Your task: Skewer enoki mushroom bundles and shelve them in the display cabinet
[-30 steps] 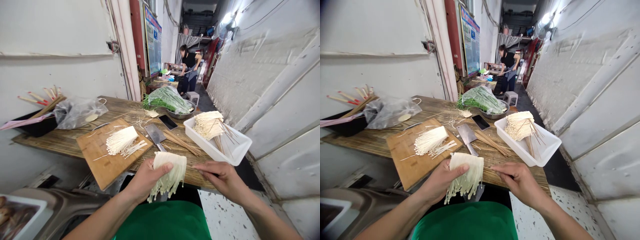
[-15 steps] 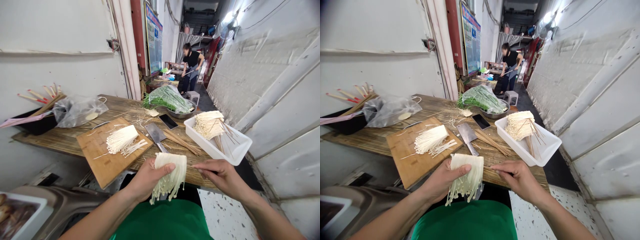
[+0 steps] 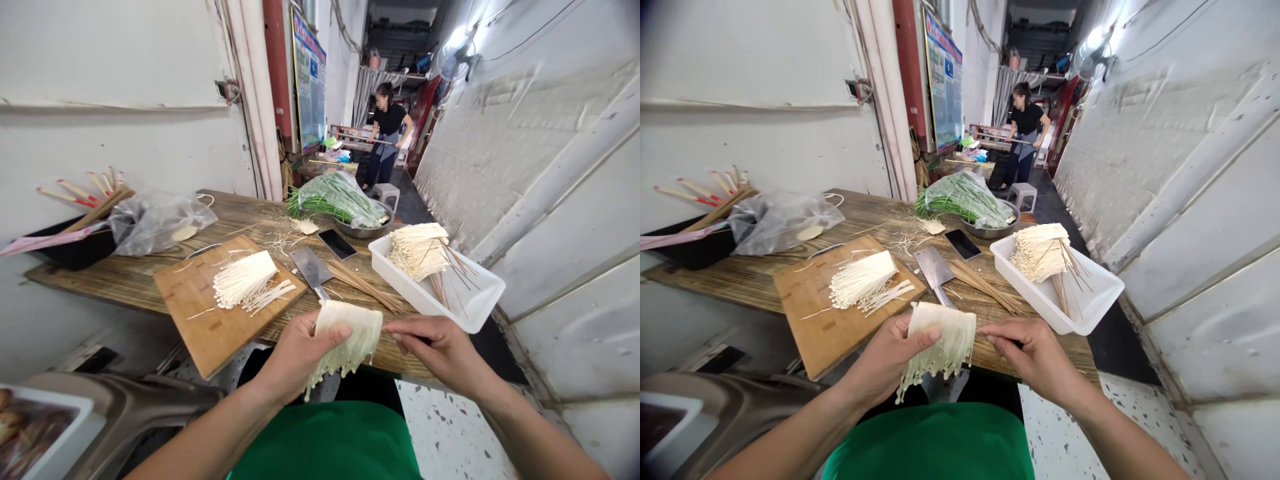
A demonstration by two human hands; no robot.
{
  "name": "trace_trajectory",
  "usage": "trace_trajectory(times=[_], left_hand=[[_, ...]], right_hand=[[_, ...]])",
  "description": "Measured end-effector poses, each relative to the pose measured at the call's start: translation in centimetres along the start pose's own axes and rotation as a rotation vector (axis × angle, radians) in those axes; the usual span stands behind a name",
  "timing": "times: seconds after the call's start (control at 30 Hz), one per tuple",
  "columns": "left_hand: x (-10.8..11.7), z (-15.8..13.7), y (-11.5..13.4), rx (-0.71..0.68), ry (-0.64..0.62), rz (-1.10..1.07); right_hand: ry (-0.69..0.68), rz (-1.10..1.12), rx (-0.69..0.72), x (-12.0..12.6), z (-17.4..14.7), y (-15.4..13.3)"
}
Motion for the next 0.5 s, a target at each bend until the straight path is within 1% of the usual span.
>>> trace_trajectory(times=[0.23, 0.5], left_hand=[[0.19, -0.47, -0.10, -0.013, -0.033, 0.039], [-0.20, -0.66, -0.87, 0.061, -0.063, 0.037]], right_hand=[[-0.034, 0.051, -0.050, -0.30, -0.03, 0.14], [-0.073, 0.071, -0.040, -0.36, 0.01, 0.00]])
Point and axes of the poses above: each hand's wrist, its own z-axis towards the middle knuckle, its own x-axis out of the back of the hand, y = z × x, the point moved 9 cm from there along z, towards the middle knuckle, and after that the axes turned 3 degrees about -y, right-handed, at the moved point
